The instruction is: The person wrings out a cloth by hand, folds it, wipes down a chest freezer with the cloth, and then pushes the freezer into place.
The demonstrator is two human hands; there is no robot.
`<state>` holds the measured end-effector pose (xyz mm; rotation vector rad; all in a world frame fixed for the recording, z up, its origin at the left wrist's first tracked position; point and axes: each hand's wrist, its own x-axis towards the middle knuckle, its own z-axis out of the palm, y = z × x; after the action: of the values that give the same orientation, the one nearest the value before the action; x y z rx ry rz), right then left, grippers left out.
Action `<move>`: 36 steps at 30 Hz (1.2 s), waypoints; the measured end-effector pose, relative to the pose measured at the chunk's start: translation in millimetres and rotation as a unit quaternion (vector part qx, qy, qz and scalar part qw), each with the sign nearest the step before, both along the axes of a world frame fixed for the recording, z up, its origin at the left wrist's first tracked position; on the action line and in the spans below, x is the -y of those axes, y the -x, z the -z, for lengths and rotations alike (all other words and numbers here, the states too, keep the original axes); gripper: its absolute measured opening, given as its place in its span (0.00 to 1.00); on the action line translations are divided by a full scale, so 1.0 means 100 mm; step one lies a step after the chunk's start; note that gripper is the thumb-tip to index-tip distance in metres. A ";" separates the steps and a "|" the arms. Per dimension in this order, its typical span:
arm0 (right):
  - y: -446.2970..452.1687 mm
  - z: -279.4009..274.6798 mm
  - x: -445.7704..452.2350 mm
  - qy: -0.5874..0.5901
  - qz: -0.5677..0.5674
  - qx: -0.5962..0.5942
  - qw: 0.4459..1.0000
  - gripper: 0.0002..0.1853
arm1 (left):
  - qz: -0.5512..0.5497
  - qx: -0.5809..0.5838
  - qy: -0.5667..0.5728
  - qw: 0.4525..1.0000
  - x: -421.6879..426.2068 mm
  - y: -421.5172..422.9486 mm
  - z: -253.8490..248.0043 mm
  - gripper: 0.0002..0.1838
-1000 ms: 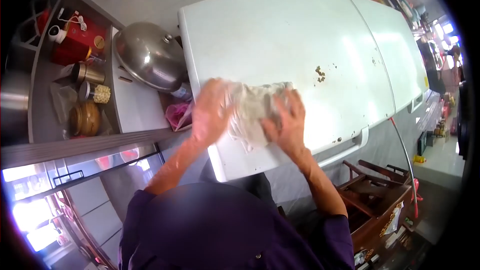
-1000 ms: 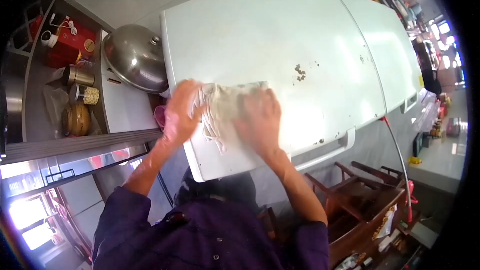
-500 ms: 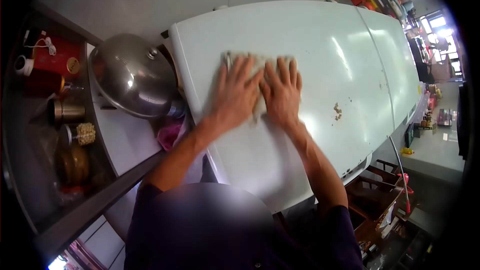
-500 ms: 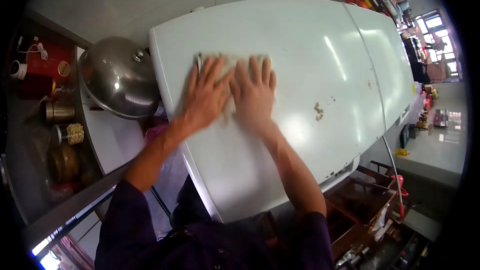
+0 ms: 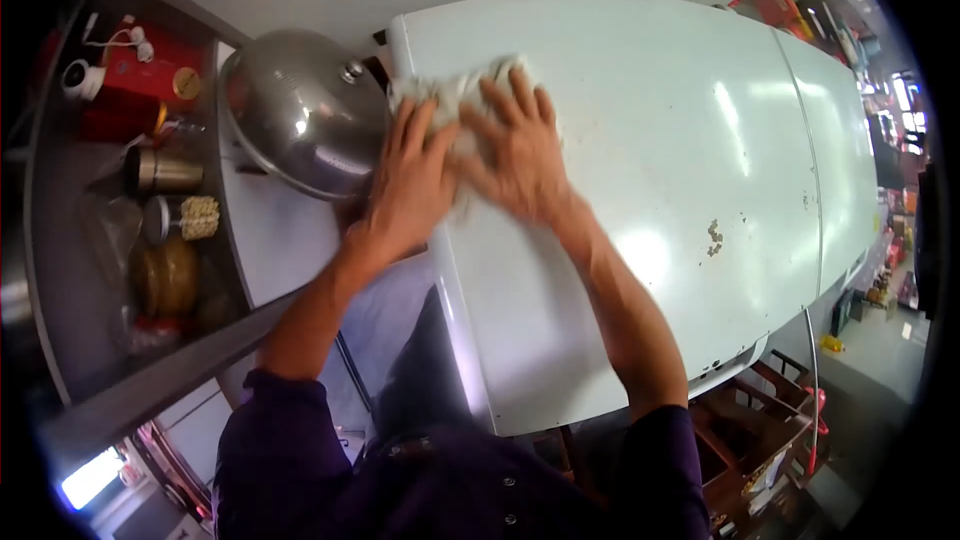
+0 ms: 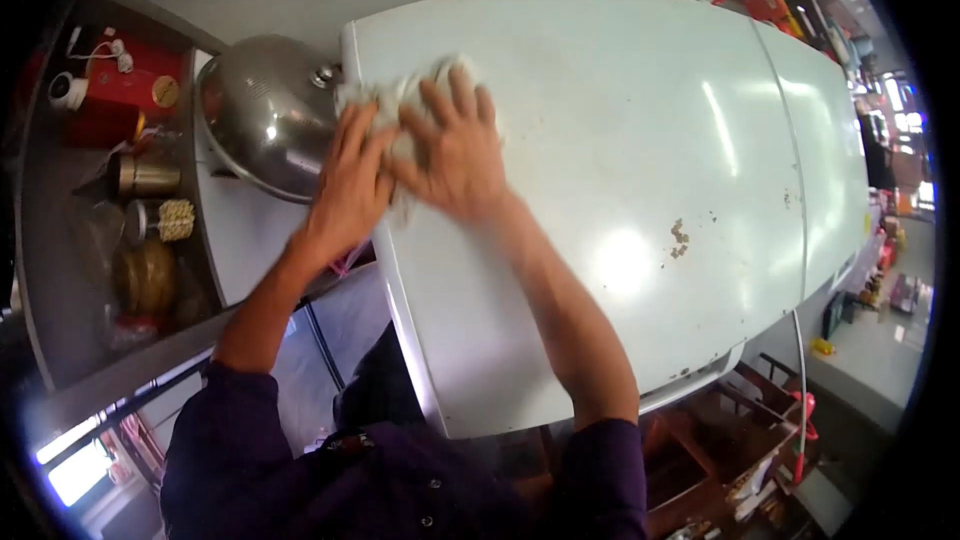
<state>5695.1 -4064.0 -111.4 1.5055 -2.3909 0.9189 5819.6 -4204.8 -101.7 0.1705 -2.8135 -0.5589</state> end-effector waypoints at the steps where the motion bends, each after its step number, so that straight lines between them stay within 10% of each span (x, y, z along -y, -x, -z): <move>1: -0.23 -0.05 -0.17 -0.004 -0.023 0.013 1.000 0.33 | -0.013 0.021 -0.022 0.999 -0.22 -0.29 -0.05 0.27; 12: -1.65 -0.30 -1.64 -0.190 -0.028 0.102 0.976 0.40 | 0.009 -0.012 -0.145 0.989 -1.55 -1.62 -0.03 0.29; 32: 0.64 0.19 1.79 0.025 0.054 -0.040 0.997 0.16 | -0.137 -0.343 -0.468 0.803 1.22 1.15 0.89 0.23; 36: 0.77 0.19 1.90 0.009 0.116 -0.024 0.993 0.13 | -0.102 -0.221 -0.449 0.860 1.48 1.26 0.65 0.23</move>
<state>5618.3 -4254.0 -130.9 1.1950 -2.4497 0.8404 5693.8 -4352.9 -166.2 0.4383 -1.8697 -1.5767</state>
